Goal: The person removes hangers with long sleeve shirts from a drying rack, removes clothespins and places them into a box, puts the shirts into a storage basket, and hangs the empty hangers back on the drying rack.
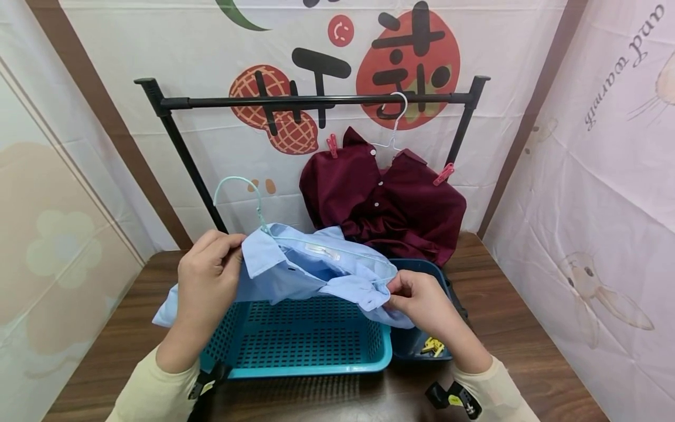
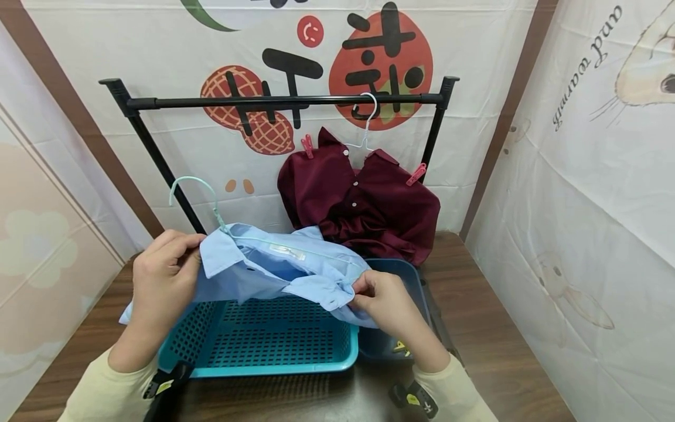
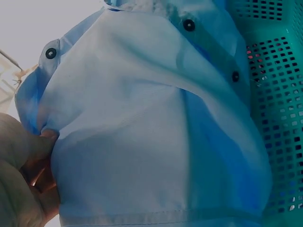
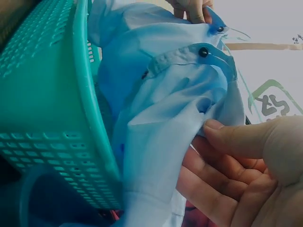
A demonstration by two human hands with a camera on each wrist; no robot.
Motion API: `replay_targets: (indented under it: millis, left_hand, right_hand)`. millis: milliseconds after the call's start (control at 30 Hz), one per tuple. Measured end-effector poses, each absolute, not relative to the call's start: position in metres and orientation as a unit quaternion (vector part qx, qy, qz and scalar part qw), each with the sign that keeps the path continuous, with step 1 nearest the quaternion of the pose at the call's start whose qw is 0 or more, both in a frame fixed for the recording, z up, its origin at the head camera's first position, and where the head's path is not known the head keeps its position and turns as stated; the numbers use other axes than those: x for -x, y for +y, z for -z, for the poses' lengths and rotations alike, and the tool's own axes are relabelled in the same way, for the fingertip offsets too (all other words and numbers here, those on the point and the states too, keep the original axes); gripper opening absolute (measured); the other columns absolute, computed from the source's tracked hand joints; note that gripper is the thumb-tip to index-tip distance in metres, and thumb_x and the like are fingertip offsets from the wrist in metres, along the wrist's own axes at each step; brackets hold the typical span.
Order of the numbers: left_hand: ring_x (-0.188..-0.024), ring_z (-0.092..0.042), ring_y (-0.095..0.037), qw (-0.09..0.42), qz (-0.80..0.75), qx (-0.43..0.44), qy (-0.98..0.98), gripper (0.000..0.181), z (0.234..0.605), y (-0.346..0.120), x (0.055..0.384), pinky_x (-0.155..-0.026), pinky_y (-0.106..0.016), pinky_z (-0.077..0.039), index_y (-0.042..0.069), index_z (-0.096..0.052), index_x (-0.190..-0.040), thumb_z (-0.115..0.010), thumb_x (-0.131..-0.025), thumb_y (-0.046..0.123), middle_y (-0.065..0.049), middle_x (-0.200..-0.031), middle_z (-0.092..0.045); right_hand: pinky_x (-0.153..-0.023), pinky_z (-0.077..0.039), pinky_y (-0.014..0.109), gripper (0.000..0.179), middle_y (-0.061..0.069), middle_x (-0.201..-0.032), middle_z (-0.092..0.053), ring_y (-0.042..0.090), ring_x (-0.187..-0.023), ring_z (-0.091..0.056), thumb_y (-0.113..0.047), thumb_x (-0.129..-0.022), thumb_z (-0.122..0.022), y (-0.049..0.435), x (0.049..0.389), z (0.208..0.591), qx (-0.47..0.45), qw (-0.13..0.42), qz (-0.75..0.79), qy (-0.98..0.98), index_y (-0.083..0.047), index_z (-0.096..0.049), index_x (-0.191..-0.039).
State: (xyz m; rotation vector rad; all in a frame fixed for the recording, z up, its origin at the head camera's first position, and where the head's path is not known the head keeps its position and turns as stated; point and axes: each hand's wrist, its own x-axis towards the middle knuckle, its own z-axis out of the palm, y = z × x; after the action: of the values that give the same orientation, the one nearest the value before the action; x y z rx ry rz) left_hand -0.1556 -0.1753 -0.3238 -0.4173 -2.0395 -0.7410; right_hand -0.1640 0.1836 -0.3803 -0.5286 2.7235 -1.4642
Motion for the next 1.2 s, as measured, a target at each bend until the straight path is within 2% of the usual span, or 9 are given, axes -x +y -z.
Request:
replay_targets:
  millis: [333, 567, 800, 1200]
  left_hand:
    - [-0.074, -0.052, -0.009, 0.472, 0.346, 0.175, -0.792, 0.013, 0.321, -0.166, 0.156, -0.065, -0.013, -0.038, 0.0, -0.078, -0.094, -0.067, -0.093, -0.008, -0.008, -0.084, -0.067]
    - [-0.073, -0.052, -0.01, 0.454, 0.345, 0.191, -0.799, 0.013, 0.322, -0.163, 0.153, -0.064, -0.013, -0.038, 0.0, -0.078, -0.095, -0.069, -0.092, -0.009, -0.008, -0.085, -0.067]
    - [-0.074, -0.052, -0.01, 0.428, 0.34, 0.194, -0.815, 0.014, 0.326, -0.161, 0.152, -0.066, -0.011, -0.039, 0.0, -0.078, -0.098, -0.069, -0.092, -0.009, -0.005, -0.087, -0.067]
    - [-0.076, -0.054, -0.011, 0.415, 0.325, 0.206, -0.824, 0.016, 0.333, -0.157, 0.154, -0.067, -0.012, -0.039, 0.002, -0.077, -0.096, -0.071, -0.089, -0.011, -0.003, -0.088, -0.067]
  right_hand:
    - [-0.062, -0.053, 0.024, 0.014, -0.011, -0.079, -0.069, 0.008, -0.071, -0.061, -0.009, -0.089, -0.079, 0.16, 0.16, 0.396, 0.201, -0.019, 0.425, 0.883, -0.02, -0.073, -0.084]
    - [-0.07, -0.054, 0.021, 0.013, -0.012, -0.088, -0.071, 0.0, -0.079, -0.063, -0.008, -0.09, -0.078, 0.149, 0.158, 0.403, 0.251, -0.027, 0.36, 0.898, -0.02, -0.073, -0.09]
    - [-0.077, -0.055, 0.025, 0.006, -0.014, -0.094, -0.07, -0.002, -0.085, -0.062, -0.017, -0.094, -0.075, 0.145, 0.153, 0.408, 0.343, -0.019, 0.286, 0.894, -0.021, -0.074, -0.099]
    - [-0.075, -0.054, 0.021, 0.009, -0.016, -0.097, -0.066, -0.005, -0.084, -0.058, -0.026, -0.099, -0.071, 0.163, 0.139, 0.383, 0.412, -0.036, 0.214, 0.885, -0.021, -0.075, -0.105]
